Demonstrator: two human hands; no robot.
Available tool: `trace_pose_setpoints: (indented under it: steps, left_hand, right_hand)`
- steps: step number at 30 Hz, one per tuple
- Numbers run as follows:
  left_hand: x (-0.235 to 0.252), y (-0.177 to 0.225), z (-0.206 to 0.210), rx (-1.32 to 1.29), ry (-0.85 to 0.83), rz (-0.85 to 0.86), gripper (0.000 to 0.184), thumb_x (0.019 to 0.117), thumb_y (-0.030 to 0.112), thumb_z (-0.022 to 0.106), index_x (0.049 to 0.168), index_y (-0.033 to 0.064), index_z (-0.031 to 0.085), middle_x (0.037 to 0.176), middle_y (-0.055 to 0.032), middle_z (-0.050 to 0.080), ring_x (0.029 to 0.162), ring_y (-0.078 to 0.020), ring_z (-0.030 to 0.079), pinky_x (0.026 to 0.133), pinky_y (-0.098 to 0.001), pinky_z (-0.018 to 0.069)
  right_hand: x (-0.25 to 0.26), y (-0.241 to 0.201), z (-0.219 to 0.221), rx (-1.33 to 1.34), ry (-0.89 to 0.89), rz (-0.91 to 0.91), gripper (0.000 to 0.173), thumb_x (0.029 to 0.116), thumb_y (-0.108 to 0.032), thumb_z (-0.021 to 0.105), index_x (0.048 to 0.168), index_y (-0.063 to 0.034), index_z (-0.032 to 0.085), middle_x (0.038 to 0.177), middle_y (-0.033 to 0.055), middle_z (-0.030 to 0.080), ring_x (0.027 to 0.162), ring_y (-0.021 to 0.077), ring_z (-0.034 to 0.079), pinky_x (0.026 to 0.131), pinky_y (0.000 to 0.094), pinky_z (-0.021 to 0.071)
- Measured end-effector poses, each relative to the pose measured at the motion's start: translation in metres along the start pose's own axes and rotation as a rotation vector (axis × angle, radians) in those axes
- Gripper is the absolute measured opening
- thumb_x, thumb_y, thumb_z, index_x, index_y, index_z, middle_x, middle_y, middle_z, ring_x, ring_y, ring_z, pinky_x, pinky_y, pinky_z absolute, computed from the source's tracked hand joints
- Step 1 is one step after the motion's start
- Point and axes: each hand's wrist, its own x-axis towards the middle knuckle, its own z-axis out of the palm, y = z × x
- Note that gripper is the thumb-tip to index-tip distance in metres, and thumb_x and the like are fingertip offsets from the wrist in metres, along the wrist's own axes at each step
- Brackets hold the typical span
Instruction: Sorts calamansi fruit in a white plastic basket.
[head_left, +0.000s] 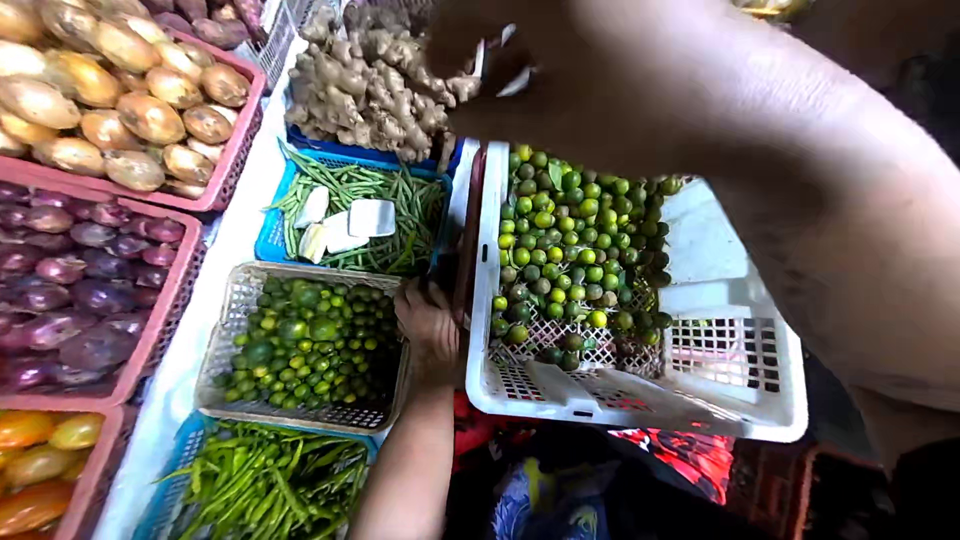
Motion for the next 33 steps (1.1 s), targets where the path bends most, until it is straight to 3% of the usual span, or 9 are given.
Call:
trace_pose_setpoints:
  steps: [3, 6, 11, 14, 16, 20, 23, 28, 33]
  left_hand:
    - [0.0, -0.005, 0.009, 0.024, 0.031, -0.002, 0.046, 0.1054, 0.04, 0.05, 0.137, 0.0096, 0.062, 0.143, -0.0214, 0.057, 0.126, -0.0419, 0.059, 0.099, -0.0606, 0.0498]
    - [0.005, -0.003, 0.009, 0.026, 0.044, 0.007, 0.043, 0.1045, 0.041, 0.052, 0.135, 0.0121, 0.064, 0.141, -0.0189, 0.059, 0.124, -0.04, 0.06, 0.097, -0.0594, 0.0511]
    - [0.004, -0.005, 0.01, 0.016, 0.106, 0.049, 0.04, 0.1044, 0.038, 0.054, 0.131, 0.0104, 0.067, 0.139, -0.0197, 0.061, 0.126, -0.0396, 0.06, 0.099, -0.0577, 0.0503]
    - [0.004, -0.003, 0.011, 0.026, 0.094, 0.059, 0.042, 0.1043, 0.039, 0.052, 0.132, 0.0104, 0.067, 0.14, -0.0186, 0.061, 0.127, -0.0385, 0.06, 0.1, -0.057, 0.0497]
    - [0.004, -0.001, 0.009, 0.007, 0.101, 0.067, 0.042, 0.104, 0.039, 0.053, 0.13, 0.0085, 0.067, 0.138, -0.0199, 0.061, 0.126, -0.0402, 0.06, 0.1, -0.0572, 0.0495]
    - [0.005, -0.006, 0.013, 0.035, 0.147, 0.1, 0.041, 0.1033, 0.037, 0.054, 0.127, 0.0066, 0.069, 0.134, -0.021, 0.064, 0.123, -0.0396, 0.062, 0.098, -0.056, 0.052]
    - [0.005, -0.003, 0.01, 0.035, 0.15, 0.085, 0.041, 0.1027, 0.035, 0.056, 0.127, 0.0055, 0.069, 0.133, -0.0215, 0.064, 0.124, -0.0399, 0.062, 0.1, -0.0552, 0.0516]
    - [0.004, -0.001, 0.01, 0.043, 0.116, 0.058, 0.042, 0.1029, 0.037, 0.054, 0.129, 0.007, 0.068, 0.136, -0.0222, 0.062, 0.125, -0.0401, 0.061, 0.1, -0.0568, 0.0505]
    - [0.004, 0.001, 0.007, 0.036, 0.096, 0.047, 0.044, 0.1035, 0.038, 0.052, 0.13, 0.0069, 0.067, 0.137, -0.0214, 0.062, 0.126, -0.0413, 0.06, 0.1, -0.0589, 0.0492]
  right_hand:
    - [-0.022, 0.093, 0.029, -0.192, -0.027, 0.398, 0.026, 0.1011, -0.029, 0.064, 0.109, -0.0047, 0.071, 0.1, 0.0159, 0.071, 0.094, 0.0325, 0.069, 0.085, 0.0587, 0.0544]
    - [-0.053, 0.178, 0.092, -0.276, -0.143, 0.698, 0.04, 0.0963, -0.033, 0.071, 0.127, -0.0075, 0.066, 0.116, 0.0251, 0.069, 0.11, 0.0498, 0.065, 0.089, 0.0736, 0.0503]
    - [-0.072, 0.199, 0.099, -0.178, -0.12, 0.684, 0.039, 0.0951, -0.035, 0.074, 0.124, -0.0101, 0.067, 0.107, 0.0184, 0.073, 0.099, 0.0426, 0.07, 0.086, 0.0693, 0.0532]
    - [-0.065, 0.188, 0.074, -0.135, -0.413, 0.63, 0.03, 0.0904, -0.031, 0.078, 0.114, -0.0129, 0.075, 0.107, 0.0153, 0.074, 0.104, 0.0384, 0.069, 0.091, 0.0693, 0.0505]
    - [-0.043, 0.175, 0.067, -0.167, -0.545, 0.557, 0.037, 0.0917, -0.037, 0.079, 0.121, -0.014, 0.075, 0.119, 0.0176, 0.071, 0.117, 0.0406, 0.064, 0.1, 0.0693, 0.0456]
    - [0.01, 0.184, 0.108, -0.204, -0.172, 0.429, 0.031, 0.0982, -0.02, 0.065, 0.127, -0.0089, 0.07, 0.133, 0.0171, 0.064, 0.128, 0.0375, 0.059, 0.105, 0.0605, 0.0484]
    - [0.028, 0.194, 0.135, -0.313, -0.157, 0.393, 0.037, 0.0972, -0.017, 0.067, 0.132, -0.0063, 0.064, 0.137, 0.0156, 0.062, 0.135, 0.0392, 0.052, 0.105, 0.0598, 0.0478]
    - [-0.019, 0.171, 0.123, -0.364, -0.286, 0.247, 0.026, 0.0904, -0.02, 0.072, 0.114, -0.0099, 0.072, 0.118, 0.013, 0.071, 0.124, 0.0391, 0.059, 0.101, 0.0591, 0.0491]
    - [-0.073, 0.119, 0.092, -0.415, -0.682, 0.3, 0.014, 0.0902, -0.024, 0.076, 0.097, -0.0127, 0.078, 0.108, 0.0088, 0.072, 0.11, 0.0343, 0.066, 0.093, 0.0607, 0.0529]
